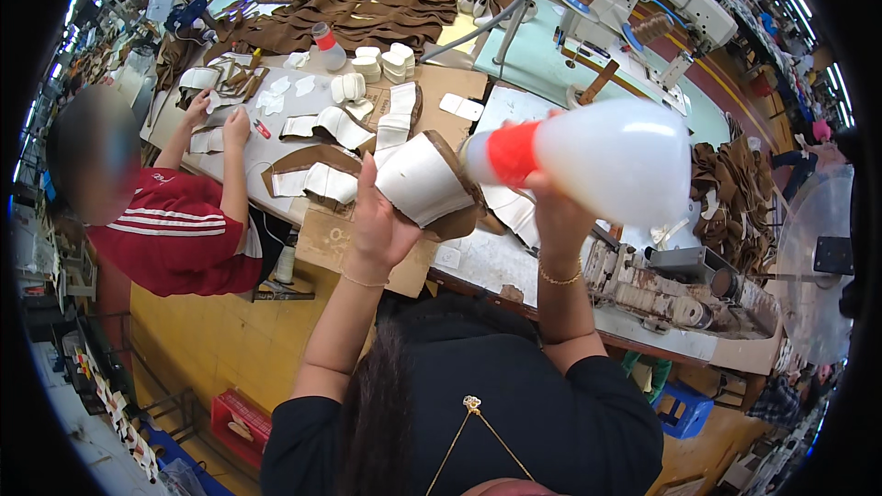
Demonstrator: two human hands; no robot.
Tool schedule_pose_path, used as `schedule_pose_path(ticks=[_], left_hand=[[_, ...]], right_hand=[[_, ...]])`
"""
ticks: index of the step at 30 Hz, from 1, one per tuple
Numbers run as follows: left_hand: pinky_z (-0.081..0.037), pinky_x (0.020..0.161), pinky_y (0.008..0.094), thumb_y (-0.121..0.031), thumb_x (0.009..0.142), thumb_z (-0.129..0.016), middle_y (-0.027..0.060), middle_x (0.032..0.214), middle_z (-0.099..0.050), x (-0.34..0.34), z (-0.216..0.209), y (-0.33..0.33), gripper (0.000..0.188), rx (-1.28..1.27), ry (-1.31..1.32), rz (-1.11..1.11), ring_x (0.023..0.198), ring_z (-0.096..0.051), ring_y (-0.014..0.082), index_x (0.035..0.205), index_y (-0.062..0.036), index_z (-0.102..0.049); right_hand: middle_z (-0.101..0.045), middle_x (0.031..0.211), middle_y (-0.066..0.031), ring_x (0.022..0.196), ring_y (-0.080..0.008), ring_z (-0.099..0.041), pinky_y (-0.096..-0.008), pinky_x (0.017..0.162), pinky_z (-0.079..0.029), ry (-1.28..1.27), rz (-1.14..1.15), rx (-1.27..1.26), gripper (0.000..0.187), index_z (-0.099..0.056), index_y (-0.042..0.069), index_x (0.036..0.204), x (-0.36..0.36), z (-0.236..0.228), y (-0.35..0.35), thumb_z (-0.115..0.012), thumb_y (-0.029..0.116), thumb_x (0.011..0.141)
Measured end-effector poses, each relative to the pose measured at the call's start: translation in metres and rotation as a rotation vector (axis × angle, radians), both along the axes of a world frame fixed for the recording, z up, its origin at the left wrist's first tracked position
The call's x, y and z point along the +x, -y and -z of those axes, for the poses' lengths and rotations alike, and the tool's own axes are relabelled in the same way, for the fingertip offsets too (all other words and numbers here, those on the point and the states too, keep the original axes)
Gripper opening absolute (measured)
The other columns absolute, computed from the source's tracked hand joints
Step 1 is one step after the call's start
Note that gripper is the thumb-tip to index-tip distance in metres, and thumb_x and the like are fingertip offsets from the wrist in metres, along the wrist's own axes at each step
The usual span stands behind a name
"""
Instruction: The person repeatedly applies glue from a squeeze bottle to the edges of small white fabric pieces held in the left hand. The person places each treated piece onto a worktable and picks up the next piece, continuing the process throughout the clip.
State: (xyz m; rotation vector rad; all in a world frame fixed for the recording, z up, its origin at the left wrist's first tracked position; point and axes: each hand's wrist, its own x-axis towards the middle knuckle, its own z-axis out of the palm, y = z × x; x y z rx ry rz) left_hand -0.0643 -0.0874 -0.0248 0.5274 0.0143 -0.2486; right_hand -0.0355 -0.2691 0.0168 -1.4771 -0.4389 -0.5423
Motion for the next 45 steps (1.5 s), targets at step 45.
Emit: schedule_pose_path(ticks=[45], left_hand=[[-0.021,0.107,0.0489,-0.072,0.081,-0.028,0.0175,0.141,-0.031,0.001,-0.012,-0.002,0.091,-0.279,-0.093,0.170,0.129,-0.031,0.0347,0.138,-0.0017,-0.025]], right_hand=[[-0.058,0.105,-0.0073,0.094,-0.0217,-0.061,-0.0409,0.089,-0.049,-0.196,0.026,0.109,0.066,-0.044,0.001,0.120,0.012,0.024,0.029,-0.079,0.021,0.068]])
